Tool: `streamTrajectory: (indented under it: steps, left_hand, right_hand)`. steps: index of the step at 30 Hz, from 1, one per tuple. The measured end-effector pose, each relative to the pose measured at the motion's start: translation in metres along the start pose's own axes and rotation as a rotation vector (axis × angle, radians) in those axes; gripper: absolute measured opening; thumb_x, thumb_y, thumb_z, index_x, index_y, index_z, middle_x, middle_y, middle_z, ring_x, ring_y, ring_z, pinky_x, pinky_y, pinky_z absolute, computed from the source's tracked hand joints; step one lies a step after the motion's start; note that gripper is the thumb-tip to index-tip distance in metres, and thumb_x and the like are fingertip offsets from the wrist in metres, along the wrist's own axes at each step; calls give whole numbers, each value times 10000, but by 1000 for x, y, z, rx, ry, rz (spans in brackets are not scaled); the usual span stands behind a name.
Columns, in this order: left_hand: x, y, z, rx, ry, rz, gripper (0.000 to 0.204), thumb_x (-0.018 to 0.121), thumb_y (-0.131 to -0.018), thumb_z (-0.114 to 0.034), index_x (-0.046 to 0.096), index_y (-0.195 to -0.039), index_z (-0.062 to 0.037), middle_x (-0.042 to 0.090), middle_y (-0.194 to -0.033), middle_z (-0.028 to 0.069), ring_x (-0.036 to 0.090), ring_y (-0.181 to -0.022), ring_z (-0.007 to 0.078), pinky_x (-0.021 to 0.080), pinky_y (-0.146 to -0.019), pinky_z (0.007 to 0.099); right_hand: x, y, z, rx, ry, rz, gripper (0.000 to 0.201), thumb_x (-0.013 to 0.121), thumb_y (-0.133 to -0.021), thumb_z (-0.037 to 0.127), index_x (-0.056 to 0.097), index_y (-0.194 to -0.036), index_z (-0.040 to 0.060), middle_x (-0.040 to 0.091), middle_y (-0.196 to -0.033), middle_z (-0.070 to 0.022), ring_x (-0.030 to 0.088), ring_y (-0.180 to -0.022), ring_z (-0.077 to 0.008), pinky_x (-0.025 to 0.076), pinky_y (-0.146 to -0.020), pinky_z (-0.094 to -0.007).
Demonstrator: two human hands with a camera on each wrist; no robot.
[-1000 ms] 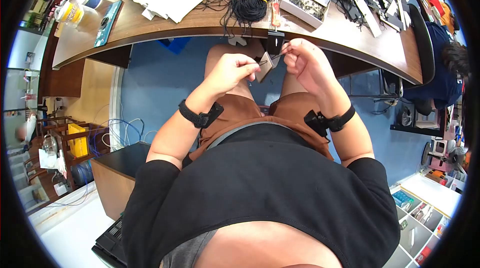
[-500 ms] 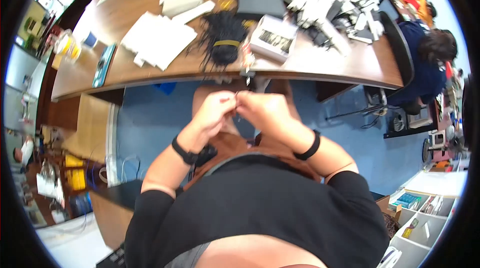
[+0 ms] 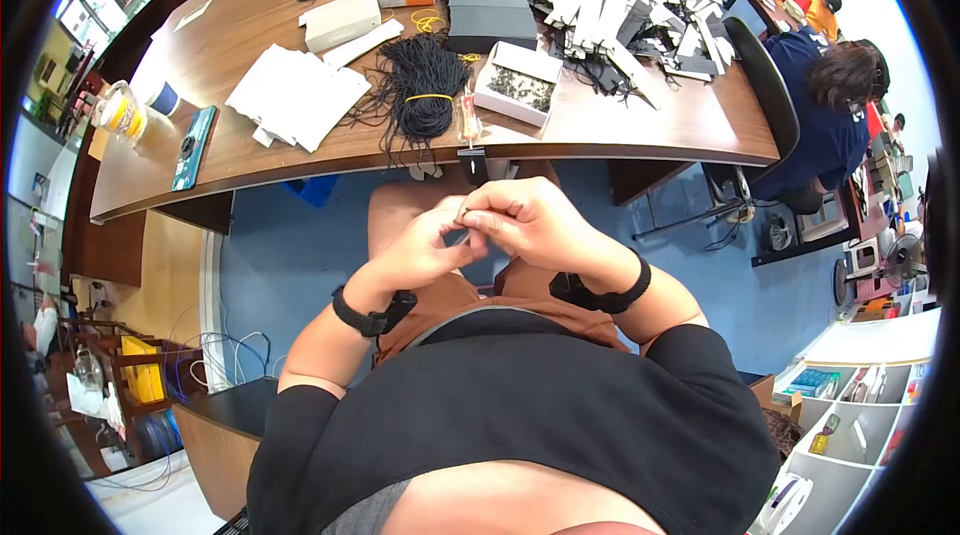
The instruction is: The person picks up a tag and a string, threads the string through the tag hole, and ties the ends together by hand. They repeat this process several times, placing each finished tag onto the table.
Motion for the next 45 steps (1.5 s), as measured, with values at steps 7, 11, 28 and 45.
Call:
streamTrajectory:
  steps: [7,11,28,45]
  left_hand:
    - [2,-5,-22,360,-912,-395,267,700,-782,-176,527,-931,-37,536,-808,102,572,-718,263,444,-621,356]
    - [5,-4,-40,507,-1087,-380,476,698,-703,-300,546,-1082,-58,531,-844,125,561,-761,313,469,-645,379]
    - [-143,19,-61,149,-1639,-1048,305,663,-772,-219,620,-994,-14,569,-970,167,507,-940,350,463,-800,430]
    - [-23,6,-13,398,-983,-476,265,728,-731,-170,634,-901,11,632,-909,148,601,-824,278,473,-744,346]
  right_hand:
    - [-42,11,4,-153,336,-479,85,566,-890,114,614,-907,46,681,-845,-94,668,-767,-224,521,-673,-314]
    - [-33,9,-36,71,-1122,-226,179,454,-973,183,551,-1018,39,505,-591,7,503,-537,-135,456,-662,-302]
    - [-198,5,-55,56,-107,-905,452,567,-907,233,484,-1271,-21,491,-1288,-132,464,-1156,-171,365,-948,-280]
    - [19,-6,-69,288,-309,-189,192,485,-952,129,578,-1011,-28,590,-752,-28,544,-548,-75,445,-520,-222]
Point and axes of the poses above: each hand's wrist, its own y-axis away from the middle knuckle, its own x-axis out of the palm, z = x × y, the point moved 4 cm from there along -y, towards the middle knuckle
